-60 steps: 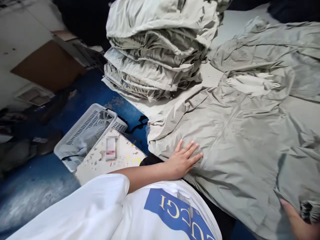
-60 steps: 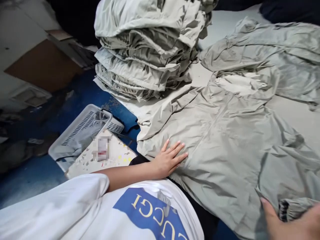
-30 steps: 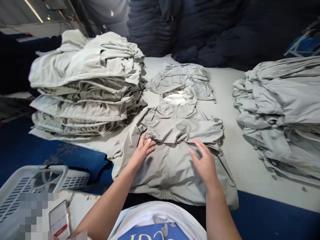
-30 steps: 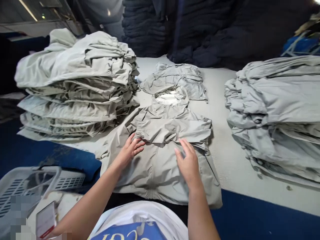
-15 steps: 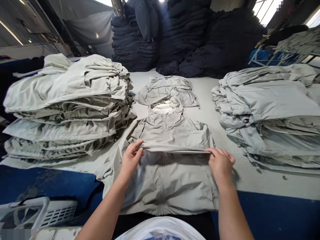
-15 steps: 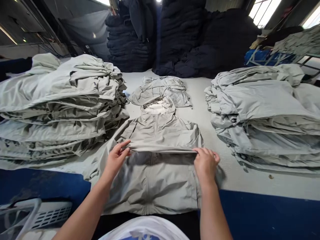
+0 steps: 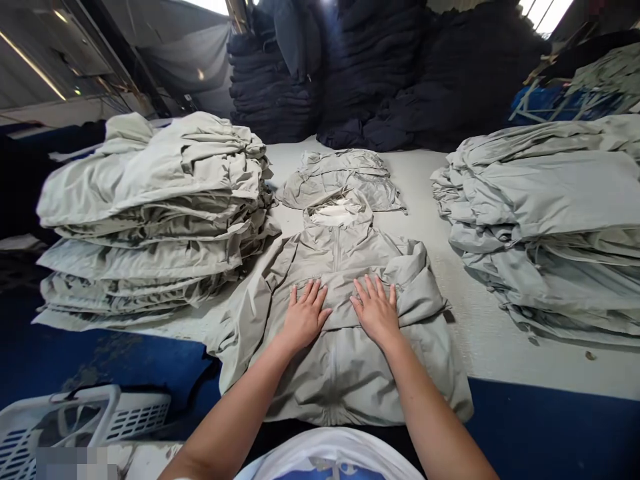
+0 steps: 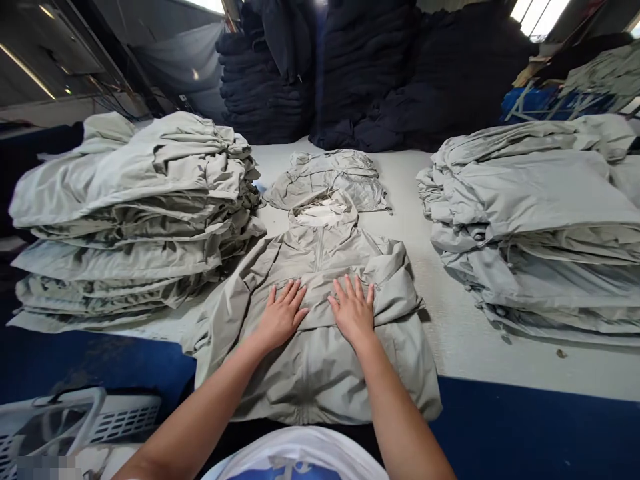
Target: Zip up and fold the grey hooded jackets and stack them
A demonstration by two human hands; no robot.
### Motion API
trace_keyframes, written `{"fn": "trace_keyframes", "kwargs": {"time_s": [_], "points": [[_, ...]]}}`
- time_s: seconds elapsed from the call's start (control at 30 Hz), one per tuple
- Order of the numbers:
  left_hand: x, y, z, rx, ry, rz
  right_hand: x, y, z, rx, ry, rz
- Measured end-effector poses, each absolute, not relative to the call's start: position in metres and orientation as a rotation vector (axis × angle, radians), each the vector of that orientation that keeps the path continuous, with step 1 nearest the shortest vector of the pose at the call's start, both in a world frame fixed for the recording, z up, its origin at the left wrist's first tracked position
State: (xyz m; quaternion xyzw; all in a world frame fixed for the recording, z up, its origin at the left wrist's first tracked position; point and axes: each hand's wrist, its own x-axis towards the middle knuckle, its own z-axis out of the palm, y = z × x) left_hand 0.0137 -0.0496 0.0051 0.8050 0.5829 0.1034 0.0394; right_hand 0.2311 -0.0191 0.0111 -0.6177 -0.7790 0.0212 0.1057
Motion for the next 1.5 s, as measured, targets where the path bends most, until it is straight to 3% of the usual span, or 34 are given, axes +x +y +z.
{"fn": "trace_keyframes", "kwargs": {"time_s": [0.13,0.37,0.63,0.77,0.83,0.97,1.17,1.3,1.4,1.5], "points": [[-0.015,-0.059,0.013,2.474,1.776,0.304,0.238,-0.018,-0.004,-1.788,-2.279,0.000],[-0.095,-0.092,0.027,2.239,2.337,0.525,0.238,-0.017,-0.001,-1.771,-2.256,0.044],[-0.109,-0.111,0.026,2.046,2.365,0.496,0.241,-0.019,0.001,-1.723,-2.251,0.187],[-0.103,-0.113,0.056,1.692,2.377,1.104,0.235,-0.034,0.010,-1.642,-2.281,0.328],[-0.099,-0.116,0.068,1.663,2.146,1.384,0.231,-0.043,0.012,-1.590,-2.274,0.345],[-0.097,-0.130,0.069,1.966,1.739,1.030,0.229,-0.053,0.013,-1.511,-2.235,0.318],[-0.116,-0.151,0.044,2.104,2.013,0.393,0.234,-0.057,0.003,-1.443,-2.202,0.287],[-0.133,-0.149,0.059,1.990,2.082,0.280,0.233,-0.059,0.000,-1.363,-2.202,0.322],[-0.153,-0.146,0.093,1.686,2.322,0.526,0.229,-0.063,0.006,-1.288,-2.184,0.387],[-0.161,-0.144,0.129,1.401,2.259,1.112,0.221,-0.072,0.022,-1.214,-2.132,0.584]]}}
